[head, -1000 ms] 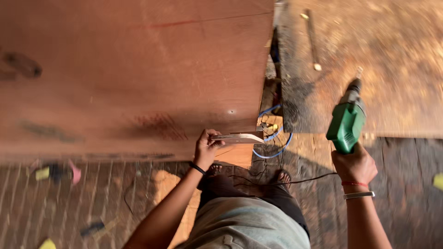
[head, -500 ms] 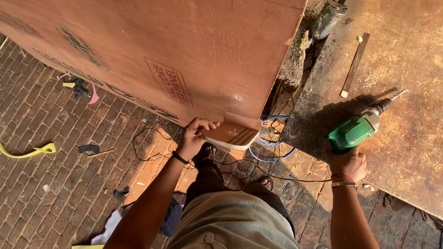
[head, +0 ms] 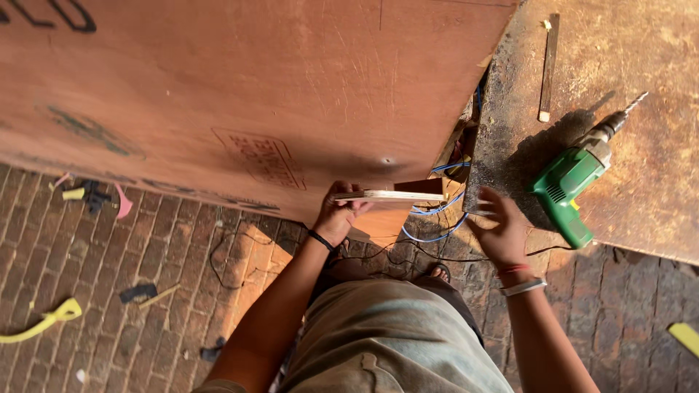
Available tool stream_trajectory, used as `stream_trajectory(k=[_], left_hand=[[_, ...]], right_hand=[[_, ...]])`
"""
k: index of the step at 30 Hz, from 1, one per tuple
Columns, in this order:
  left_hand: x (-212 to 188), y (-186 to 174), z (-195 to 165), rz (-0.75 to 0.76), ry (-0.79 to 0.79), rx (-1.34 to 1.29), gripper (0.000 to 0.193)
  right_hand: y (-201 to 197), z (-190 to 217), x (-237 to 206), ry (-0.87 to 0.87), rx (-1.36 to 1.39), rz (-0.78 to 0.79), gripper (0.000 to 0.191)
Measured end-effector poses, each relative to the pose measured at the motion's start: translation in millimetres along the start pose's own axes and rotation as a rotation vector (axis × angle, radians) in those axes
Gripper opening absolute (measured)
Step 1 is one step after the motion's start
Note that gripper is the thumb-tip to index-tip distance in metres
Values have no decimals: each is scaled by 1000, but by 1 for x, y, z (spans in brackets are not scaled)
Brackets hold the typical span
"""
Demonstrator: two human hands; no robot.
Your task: The person carries a green corded power drill across a workshop, plugs its cord into a wall socket, and drills holes through a large plywood panel while holding a small wooden bracket piece against the surface. They then set the drill on a workbench and handle a green foam piece.
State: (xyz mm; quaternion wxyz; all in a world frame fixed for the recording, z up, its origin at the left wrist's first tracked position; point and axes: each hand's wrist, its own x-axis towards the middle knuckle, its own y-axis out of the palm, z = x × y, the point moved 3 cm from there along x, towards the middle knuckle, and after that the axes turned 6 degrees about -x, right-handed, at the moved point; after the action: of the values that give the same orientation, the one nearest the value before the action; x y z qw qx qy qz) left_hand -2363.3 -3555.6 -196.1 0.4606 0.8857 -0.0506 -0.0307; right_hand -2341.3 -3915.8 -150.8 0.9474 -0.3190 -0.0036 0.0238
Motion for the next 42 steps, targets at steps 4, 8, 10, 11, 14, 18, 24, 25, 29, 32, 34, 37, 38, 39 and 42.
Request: stream_trajectory(k=[4,8,10,11,14,18,24,25,29,32,34,37,38,39,42], left_hand=[[14,-21,17,-11,-112,-137,33],[31,-40,21,-260,-116,405,28],[35,-43,12,-302,67,786,41],[36,-41,7,-323,166,976,50],[37,-42,1,-379,-10,1299,60],[44,-47,3,-297,-296,1569,58],[60,-57,8,-200,-188,1643,49],[62,-57,7,-213,-177,1648,46],[67,-54,0,-298,-115,1744,49],[65,-51,-4,-337,-108,1772,51],[64,-47,-8,-320,39,1764,46],[63,-48,-9,-305,78,1797,44],[63,-49,-9,-303,65,1812,44],[63,-50,-9,-299,60,1819,43],[64,-54,-11,-283,45,1848,42]], right_hand=[[65,45,-1,186,503,139,65],[82,52,12,166,674,-49,60],[87,49,15,222,353,-71,52],[90,49,16,244,193,-79,48],[95,55,12,166,370,-167,42],[90,73,3,-11,252,-276,42],[84,84,12,-8,113,-318,41],[85,83,14,-9,115,-313,40],[89,79,18,-37,57,-338,41],[93,69,22,127,129,-321,41],[94,67,24,85,156,-322,42],[93,68,27,29,86,-354,43],[92,68,28,12,44,-367,43],[92,69,29,-10,25,-367,42],[91,69,29,-39,-41,-364,40]])
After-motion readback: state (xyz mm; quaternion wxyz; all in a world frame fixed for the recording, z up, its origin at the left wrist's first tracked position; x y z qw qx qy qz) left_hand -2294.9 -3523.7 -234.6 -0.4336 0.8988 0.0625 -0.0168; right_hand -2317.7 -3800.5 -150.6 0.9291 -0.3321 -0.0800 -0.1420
